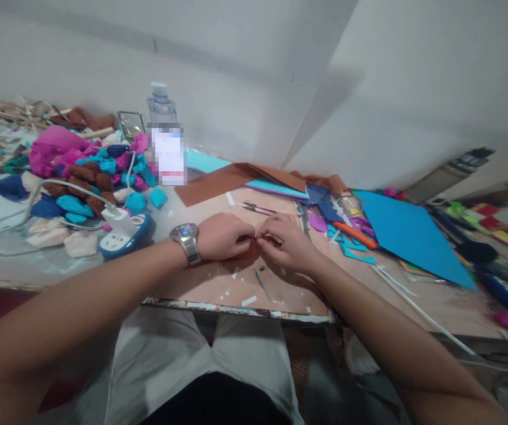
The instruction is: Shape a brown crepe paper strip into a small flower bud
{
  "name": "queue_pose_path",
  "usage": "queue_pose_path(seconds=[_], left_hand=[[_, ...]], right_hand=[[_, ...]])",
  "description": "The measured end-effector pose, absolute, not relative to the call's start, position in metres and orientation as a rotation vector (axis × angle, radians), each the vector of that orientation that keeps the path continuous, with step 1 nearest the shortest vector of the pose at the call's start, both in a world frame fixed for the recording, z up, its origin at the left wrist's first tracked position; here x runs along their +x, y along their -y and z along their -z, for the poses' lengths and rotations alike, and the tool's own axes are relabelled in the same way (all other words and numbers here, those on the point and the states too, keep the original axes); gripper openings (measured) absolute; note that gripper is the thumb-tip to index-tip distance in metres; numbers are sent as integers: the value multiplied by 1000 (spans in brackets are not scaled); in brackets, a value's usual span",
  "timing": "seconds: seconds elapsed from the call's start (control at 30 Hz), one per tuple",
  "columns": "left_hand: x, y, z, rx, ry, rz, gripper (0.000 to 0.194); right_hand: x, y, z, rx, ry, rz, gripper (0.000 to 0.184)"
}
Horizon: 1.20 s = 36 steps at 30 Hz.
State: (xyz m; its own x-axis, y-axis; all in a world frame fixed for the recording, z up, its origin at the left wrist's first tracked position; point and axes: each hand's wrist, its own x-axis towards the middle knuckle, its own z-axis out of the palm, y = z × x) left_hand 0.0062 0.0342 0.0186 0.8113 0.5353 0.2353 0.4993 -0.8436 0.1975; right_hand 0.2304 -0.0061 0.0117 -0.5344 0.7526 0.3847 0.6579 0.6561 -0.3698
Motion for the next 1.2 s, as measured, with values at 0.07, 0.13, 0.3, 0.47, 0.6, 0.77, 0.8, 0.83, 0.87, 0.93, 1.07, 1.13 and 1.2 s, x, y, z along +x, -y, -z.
queue_pose_path(seconds=[0.07, 0.13, 0.3, 0.47, 0.6, 0.77, 0.8, 0.83, 0.87, 0.93, 1.07, 1.13, 1.2], left_hand=[[6, -34, -18, 2858, -802, -444, 24], [6, -33, -18, 2840, -783, -452, 24], [4, -32, -22, 2690, -737, -426, 28], [2, -37, -26, 2454, -674, -340, 36], [1, -39, -25, 2386, -653, -313, 35], [0, -39, -24, 2330, -678, -271, 37], [0, -40, -23, 2312, -676, -254, 38], [0, -41, -23, 2297, -673, -240, 38], [0, -41, -22, 2284, -669, -231, 38], [0, -43, -21, 2258, -664, -227, 39], [2, -44, -17, 2175, -684, -242, 43], [3, -45, -16, 2154, -682, -254, 45], [3, -45, -16, 2156, -692, -251, 47]], right_hand=[[229, 6, -12, -1098, 2363, -240, 6], [228, 7, -12, -1098, 2370, -236, 7], [229, 7, -13, -1099, 2378, -230, 6], [232, 6, -14, -1036, 2394, -243, 5], [234, 5, -14, -1004, 2448, -256, 7], [234, 5, -14, -1004, 2454, -244, 10], [234, 5, -14, -1004, 2451, -241, 10], [234, 5, -14, -1003, 2449, -239, 10], [234, 5, -14, -1003, 2450, -237, 9], [234, 5, -14, -1000, 2454, -236, 8], [232, 5, -15, -991, 2448, -246, 8], [232, 5, -14, -995, 2434, -246, 9], [231, 5, -14, -999, 2418, -245, 10]])
